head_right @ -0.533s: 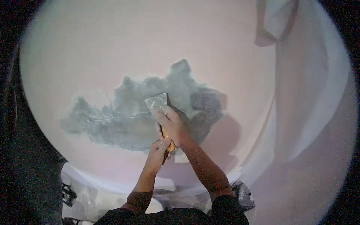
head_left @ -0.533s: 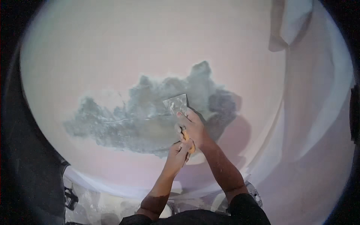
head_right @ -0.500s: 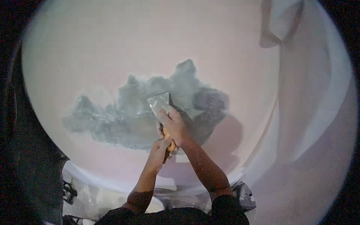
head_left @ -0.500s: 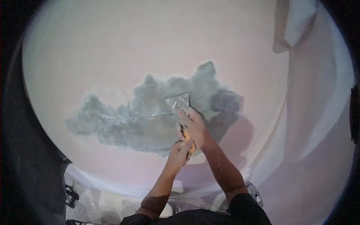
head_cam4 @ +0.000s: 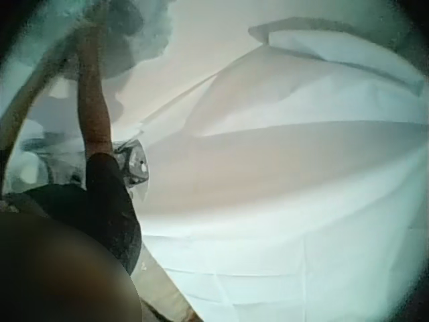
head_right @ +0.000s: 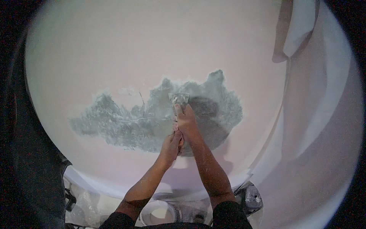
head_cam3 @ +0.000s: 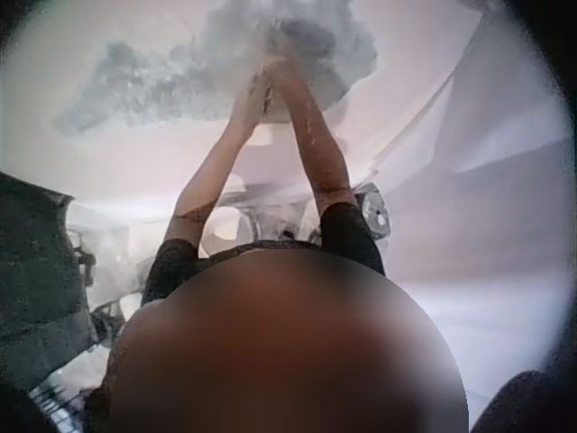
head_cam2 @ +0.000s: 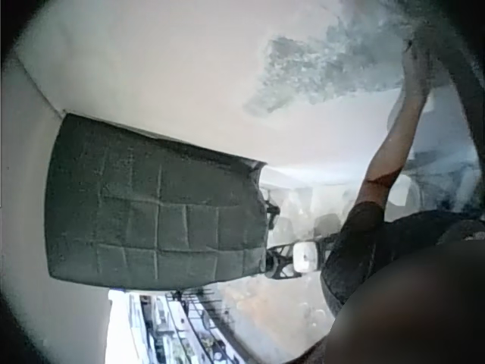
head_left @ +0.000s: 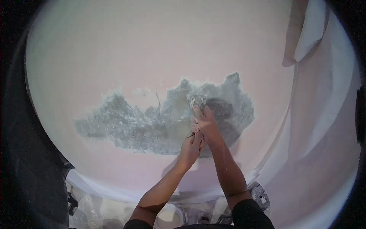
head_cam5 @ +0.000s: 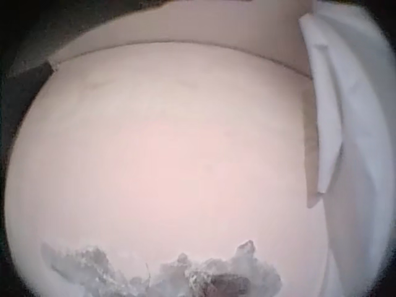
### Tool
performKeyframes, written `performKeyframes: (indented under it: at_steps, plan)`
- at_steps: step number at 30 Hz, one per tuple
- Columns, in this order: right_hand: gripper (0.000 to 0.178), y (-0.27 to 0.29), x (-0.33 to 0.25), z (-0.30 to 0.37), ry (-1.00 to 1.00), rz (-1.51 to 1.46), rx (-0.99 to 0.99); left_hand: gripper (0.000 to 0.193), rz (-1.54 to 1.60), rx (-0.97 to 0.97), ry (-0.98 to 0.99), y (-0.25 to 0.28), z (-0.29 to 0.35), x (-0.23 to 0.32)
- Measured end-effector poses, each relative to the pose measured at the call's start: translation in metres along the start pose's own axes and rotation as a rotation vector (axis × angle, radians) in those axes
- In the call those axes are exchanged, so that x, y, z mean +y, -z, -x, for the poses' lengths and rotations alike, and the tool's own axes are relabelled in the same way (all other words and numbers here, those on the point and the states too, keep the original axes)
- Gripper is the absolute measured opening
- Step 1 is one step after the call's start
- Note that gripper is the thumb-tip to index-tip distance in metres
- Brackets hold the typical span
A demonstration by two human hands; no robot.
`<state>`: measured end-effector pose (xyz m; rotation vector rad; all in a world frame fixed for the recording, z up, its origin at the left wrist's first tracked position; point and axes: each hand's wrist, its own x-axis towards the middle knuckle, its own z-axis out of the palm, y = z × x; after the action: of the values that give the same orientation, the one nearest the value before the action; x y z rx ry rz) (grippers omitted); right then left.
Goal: Applying and smoothing plaster compound onto a ceiling surface using a putty knife.
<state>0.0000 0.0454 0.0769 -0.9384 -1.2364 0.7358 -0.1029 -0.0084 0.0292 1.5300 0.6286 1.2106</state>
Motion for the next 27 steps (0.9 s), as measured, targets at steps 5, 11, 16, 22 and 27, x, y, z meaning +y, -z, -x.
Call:
performKeyframes:
  at_steps: [5,11,16,22,27]
  plan:
    - [0.017,-0.025,-0.032,0.038,-0.146,-0.248,0.106,0.043,0.127,-0.066,0.095,0.014,0.021,0.011]
    - [0.021,-0.021,-0.007,0.024,-0.110,-0.095,0.167,0.047,0.071,-0.104,0.294,0.020,0.021,0.004]
    - [0.020,-0.019,0.005,0.036,-0.244,-0.181,0.074,0.047,0.117,-0.003,0.319,0.016,0.032,-0.007]
    - [0.019,-0.021,0.018,0.045,-0.315,-0.237,0.028,0.044,0.204,-0.024,0.295,0.019,0.040,-0.023]
    - [0.026,-0.011,0.029,0.057,-0.211,-0.273,-0.062,0.043,0.184,0.031,0.276,0.005,0.053,-0.034]
